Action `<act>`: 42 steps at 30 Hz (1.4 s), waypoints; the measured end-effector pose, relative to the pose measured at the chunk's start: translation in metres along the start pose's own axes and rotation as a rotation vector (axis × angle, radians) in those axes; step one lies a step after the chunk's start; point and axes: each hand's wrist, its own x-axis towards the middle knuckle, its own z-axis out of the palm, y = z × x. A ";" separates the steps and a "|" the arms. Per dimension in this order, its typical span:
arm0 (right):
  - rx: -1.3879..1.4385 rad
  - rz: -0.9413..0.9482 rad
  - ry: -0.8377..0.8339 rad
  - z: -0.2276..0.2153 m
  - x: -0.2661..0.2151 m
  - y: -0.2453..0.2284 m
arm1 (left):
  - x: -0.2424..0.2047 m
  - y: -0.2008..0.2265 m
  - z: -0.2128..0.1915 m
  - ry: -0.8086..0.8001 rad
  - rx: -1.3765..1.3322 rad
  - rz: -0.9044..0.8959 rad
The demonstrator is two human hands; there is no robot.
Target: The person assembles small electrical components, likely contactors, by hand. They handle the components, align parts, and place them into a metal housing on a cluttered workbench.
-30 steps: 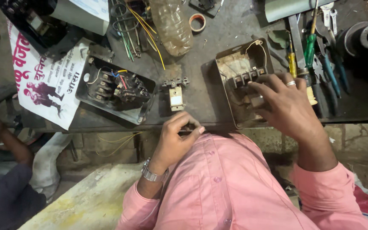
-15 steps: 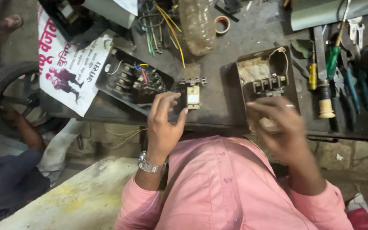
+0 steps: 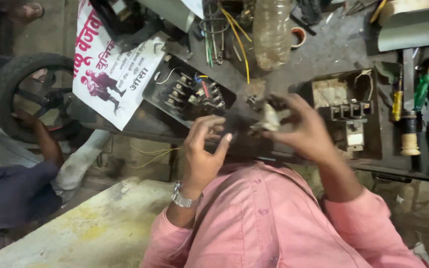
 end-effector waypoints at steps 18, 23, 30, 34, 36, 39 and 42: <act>0.518 -0.053 -0.031 0.053 -0.060 0.010 | 0.008 -0.048 -0.001 -0.319 -0.766 -0.276; 0.692 0.050 0.051 0.077 -0.062 -0.009 | 0.004 -0.052 -0.016 -0.376 -0.757 -0.274; -0.352 -0.112 0.417 0.055 -0.058 -0.049 | 0.010 -0.083 -0.066 0.033 0.015 -0.057; -0.414 -0.123 0.445 0.045 -0.057 -0.050 | 0.011 -0.116 -0.076 0.230 0.079 -0.160; -0.427 -0.153 0.441 0.047 -0.056 -0.051 | 0.014 -0.125 -0.068 0.174 -0.020 -0.217; -0.417 -0.130 0.406 0.055 -0.054 -0.051 | 0.015 -0.131 -0.052 0.041 -0.253 -0.540; -0.433 -0.142 0.374 0.060 -0.053 -0.051 | 0.025 -0.131 -0.050 0.030 -0.281 -0.386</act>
